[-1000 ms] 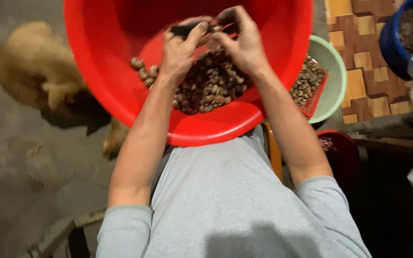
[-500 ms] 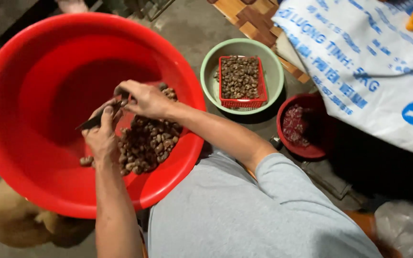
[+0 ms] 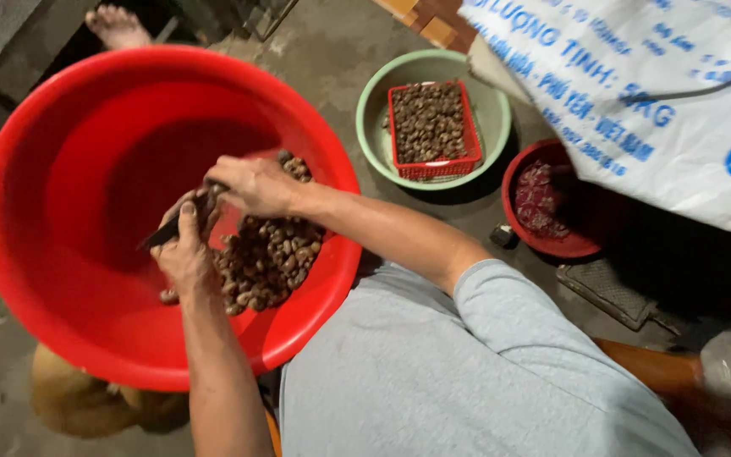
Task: The person sits on a low stool and uses a small knife to peel the outer skin off cashew nuts held in a red basin. They pick up individual nuts, scrape the skin with the knife, and place the peeled nuts into a red basket inside a green basin.
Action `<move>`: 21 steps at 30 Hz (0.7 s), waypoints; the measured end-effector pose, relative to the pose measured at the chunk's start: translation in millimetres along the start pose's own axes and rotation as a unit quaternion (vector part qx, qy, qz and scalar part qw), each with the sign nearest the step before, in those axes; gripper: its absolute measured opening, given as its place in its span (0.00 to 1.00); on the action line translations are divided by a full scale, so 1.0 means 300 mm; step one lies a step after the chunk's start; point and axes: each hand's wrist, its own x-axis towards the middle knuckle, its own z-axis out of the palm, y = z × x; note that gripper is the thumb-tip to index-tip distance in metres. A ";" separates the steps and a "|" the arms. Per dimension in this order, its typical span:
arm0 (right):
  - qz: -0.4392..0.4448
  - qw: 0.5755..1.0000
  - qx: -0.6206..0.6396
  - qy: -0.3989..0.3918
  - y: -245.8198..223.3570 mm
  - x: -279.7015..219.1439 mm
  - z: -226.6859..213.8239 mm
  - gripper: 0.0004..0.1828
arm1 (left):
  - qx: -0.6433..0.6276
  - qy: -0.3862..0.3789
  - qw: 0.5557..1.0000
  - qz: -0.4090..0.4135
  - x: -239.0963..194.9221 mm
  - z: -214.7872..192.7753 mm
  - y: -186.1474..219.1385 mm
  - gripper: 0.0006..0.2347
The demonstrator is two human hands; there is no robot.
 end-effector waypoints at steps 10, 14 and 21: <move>-0.040 0.992 0.058 0.102 -0.210 -0.015 -0.332 0.14 | 0.077 -0.011 0.997 0.012 0.006 -0.029 0.003 0.10; -0.030 0.979 0.100 0.174 -0.051 -0.093 -0.481 0.09 | 0.051 0.030 0.998 -0.008 0.017 -0.029 -0.061 0.10; -0.012 0.985 -0.053 0.165 0.230 -0.208 -0.797 0.07 | 0.087 0.022 0.996 0.001 0.001 0.017 -0.008 0.09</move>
